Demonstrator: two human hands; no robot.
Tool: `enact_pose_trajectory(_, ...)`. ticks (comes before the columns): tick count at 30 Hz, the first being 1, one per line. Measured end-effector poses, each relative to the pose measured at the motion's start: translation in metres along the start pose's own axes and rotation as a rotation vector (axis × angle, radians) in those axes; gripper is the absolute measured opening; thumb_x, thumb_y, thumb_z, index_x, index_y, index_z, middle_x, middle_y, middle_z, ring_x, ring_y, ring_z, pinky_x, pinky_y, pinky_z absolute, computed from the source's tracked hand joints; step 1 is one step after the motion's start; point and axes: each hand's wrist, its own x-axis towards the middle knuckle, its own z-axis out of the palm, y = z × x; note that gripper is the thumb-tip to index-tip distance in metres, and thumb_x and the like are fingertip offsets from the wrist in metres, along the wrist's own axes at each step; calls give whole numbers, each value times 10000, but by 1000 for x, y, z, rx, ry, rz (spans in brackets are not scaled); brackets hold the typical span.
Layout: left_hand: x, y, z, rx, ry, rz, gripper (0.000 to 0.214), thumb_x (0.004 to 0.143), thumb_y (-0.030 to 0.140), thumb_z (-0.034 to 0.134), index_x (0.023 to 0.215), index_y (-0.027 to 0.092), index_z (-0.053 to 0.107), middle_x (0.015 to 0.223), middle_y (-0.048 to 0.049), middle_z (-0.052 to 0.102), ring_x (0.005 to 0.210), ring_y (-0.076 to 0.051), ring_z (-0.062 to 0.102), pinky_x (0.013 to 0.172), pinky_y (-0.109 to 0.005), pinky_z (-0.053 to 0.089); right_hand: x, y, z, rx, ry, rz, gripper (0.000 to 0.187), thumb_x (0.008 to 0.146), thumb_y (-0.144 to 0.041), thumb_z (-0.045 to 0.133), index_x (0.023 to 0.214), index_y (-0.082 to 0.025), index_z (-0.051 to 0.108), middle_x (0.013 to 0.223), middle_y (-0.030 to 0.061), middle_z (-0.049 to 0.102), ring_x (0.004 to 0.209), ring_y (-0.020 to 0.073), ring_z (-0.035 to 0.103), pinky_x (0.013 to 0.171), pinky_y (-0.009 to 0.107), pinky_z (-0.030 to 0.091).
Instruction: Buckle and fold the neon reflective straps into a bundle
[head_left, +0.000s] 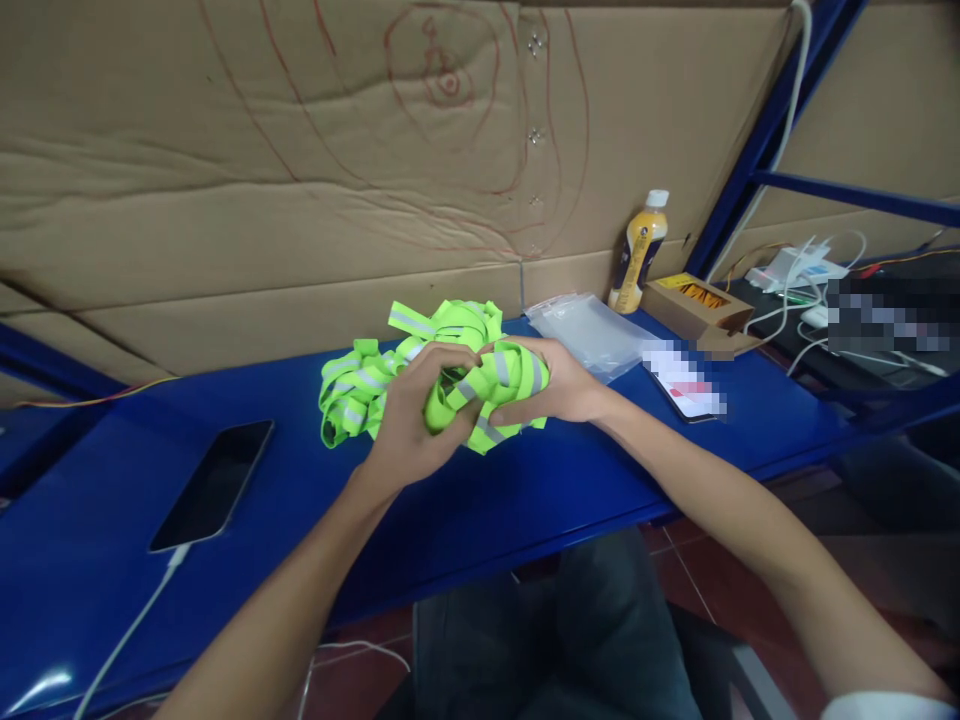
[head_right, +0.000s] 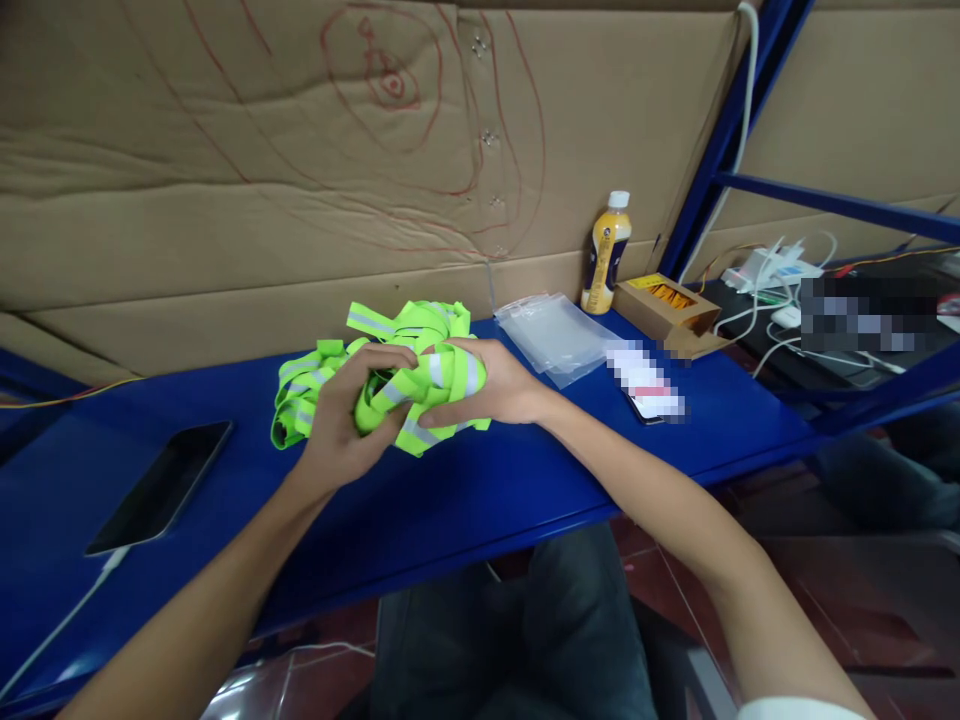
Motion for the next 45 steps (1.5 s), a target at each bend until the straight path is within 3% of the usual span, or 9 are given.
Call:
enact_pose_trajectory(5,-1,4,5,15,24,-102,320,1068,406,611,1334,234,649,1314,-109,716,1228,-283,661,1094,-458,517,-2,-2,-1,-20,29,-72,695,642,-374,1000,1259,-182,744,1199,53,779,1094,258,737,983,416,616)
enact_pose_trajectory(8,-2,-3,7,-57,25,-316,372,1094,527,554,1202,213,722,1107,-78,751,1011,-249,688,972,-404,558,-4,-2,-2,-192,28,-227,669,718,-353,960,1320,-188,719,1276,68,779,1179,270,739,1062,410,577)
enact_pose_trajectory(11,-4,-14,7,-379,-112,-662,443,1012,619,666,904,194,736,824,-40,713,750,-204,663,735,-330,583,-6,0,-2,-390,-33,-329,630,833,-389,908,1390,-199,685,1239,75,803,1117,262,772,1008,389,600)
enact_pose_trajectory(15,-3,-17,1,-862,-386,-1029,543,868,708,783,949,170,772,915,-138,804,755,-306,773,603,-395,646,-10,1,-2,-518,-76,-464,584,943,-480,847,1435,-221,667,1321,107,779,1206,277,749,1060,424,611)
enact_pose_trajectory(22,1,-12,-7,-1090,-622,-1157,582,883,730,710,1115,206,810,1001,-186,831,903,-400,814,442,-343,571,-18,4,2,-721,-97,-693,531,1048,-470,726,1495,-205,615,1363,174,717,1238,292,729,1011,451,655)
enact_pose_trajectory(29,1,-11,4,-538,-283,-832,407,846,612,811,844,205,811,869,-87,794,791,-252,717,642,-335,573,-8,7,0,-600,-40,-570,582,1013,-663,691,1376,-208,690,1312,142,738,1221,285,714,1061,469,595)
enact_pose_trajectory(34,-2,4,12,-15,-228,-426,361,987,452,693,1219,187,775,1084,-74,806,995,-282,737,910,-400,577,-4,6,15,-410,215,-415,444,1159,-503,443,1124,-236,795,1146,86,822,1102,230,757,1020,441,568)
enact_pose_trajectory(40,-10,2,15,470,-88,136,518,1014,366,710,1458,143,564,1302,-199,726,1217,-382,683,1039,-519,575,1,13,25,-235,446,-181,448,1084,-564,542,1015,-215,814,1061,72,820,1021,218,750,981,379,561)
enact_pose_trajectory(45,-9,1,14,672,-126,335,631,1038,326,699,1560,82,442,1321,-247,705,1211,-408,675,1046,-542,576,4,17,25,22,438,-48,492,994,-654,647,864,-205,801,922,36,788,915,212,722,897,336,538)
